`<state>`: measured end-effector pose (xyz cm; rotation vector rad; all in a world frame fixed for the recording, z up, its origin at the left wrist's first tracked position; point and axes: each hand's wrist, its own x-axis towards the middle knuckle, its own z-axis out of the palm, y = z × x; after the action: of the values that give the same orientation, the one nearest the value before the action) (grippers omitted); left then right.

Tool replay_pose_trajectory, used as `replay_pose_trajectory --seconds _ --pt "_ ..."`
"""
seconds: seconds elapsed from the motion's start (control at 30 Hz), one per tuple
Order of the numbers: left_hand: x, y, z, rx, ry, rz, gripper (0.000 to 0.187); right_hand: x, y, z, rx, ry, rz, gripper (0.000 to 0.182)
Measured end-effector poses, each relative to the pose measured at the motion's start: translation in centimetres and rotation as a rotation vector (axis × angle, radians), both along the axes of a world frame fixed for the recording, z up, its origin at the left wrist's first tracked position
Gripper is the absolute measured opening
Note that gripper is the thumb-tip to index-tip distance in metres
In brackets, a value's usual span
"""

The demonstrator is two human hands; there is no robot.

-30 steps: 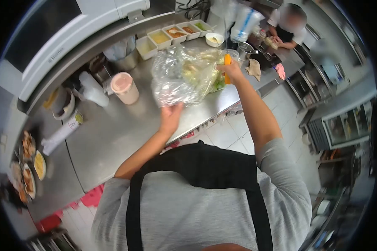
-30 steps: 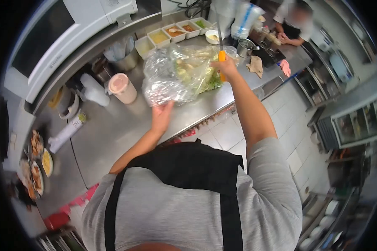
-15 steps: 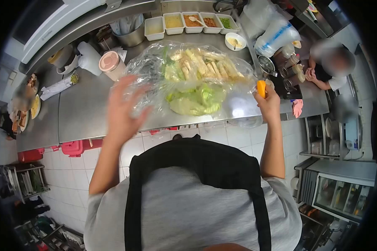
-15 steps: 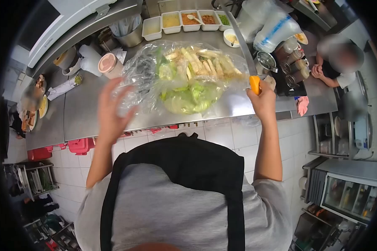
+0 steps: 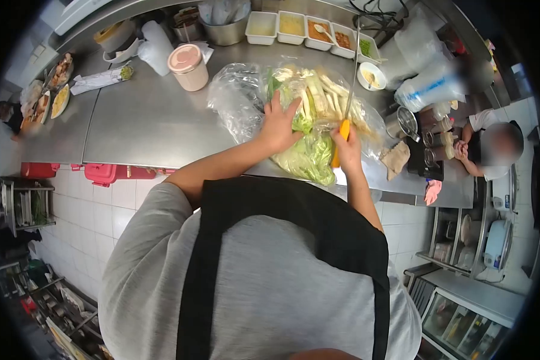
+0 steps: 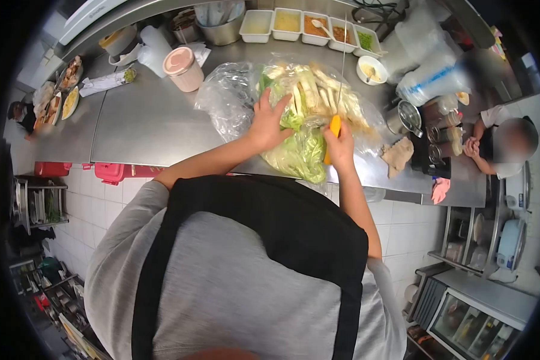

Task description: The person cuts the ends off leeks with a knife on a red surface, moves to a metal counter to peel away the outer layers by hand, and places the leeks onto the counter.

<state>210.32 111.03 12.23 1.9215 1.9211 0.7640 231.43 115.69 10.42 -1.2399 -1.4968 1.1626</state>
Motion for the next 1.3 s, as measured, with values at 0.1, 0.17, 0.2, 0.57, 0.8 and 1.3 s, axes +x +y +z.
replay_pose_trajectory --seconds 0.1,0.17,0.2,0.57,0.8,1.3 --pt "2.3 1.4 0.7 0.048 -0.112 0.008 0.078 1.6 3.0 0.8 0.026 -0.125 0.027 0.016" --pt "0.7 1.7 0.3 0.093 -0.155 -0.053 0.069 3.3 4.1 1.5 0.127 -0.229 0.079 0.018" --pt "-0.9 1.8 0.6 0.073 -0.198 -0.086 0.059 4.5 4.3 2.0 0.112 -0.272 0.089 0.018" --pt "-3.4 0.1 6.7 0.406 0.449 -0.04 0.037 14.8 2.0 9.8 -0.353 -0.105 0.33 0.031" --pt "3.7 8.4 4.2 0.207 0.56 -0.277 0.037 15.6 1.5 13.3 -0.23 0.006 0.519 0.027" --pt "2.6 10.8 10.2 -0.254 0.099 -0.277 0.033 15.3 -1.2 11.5 -0.311 -0.022 0.362 0.023"
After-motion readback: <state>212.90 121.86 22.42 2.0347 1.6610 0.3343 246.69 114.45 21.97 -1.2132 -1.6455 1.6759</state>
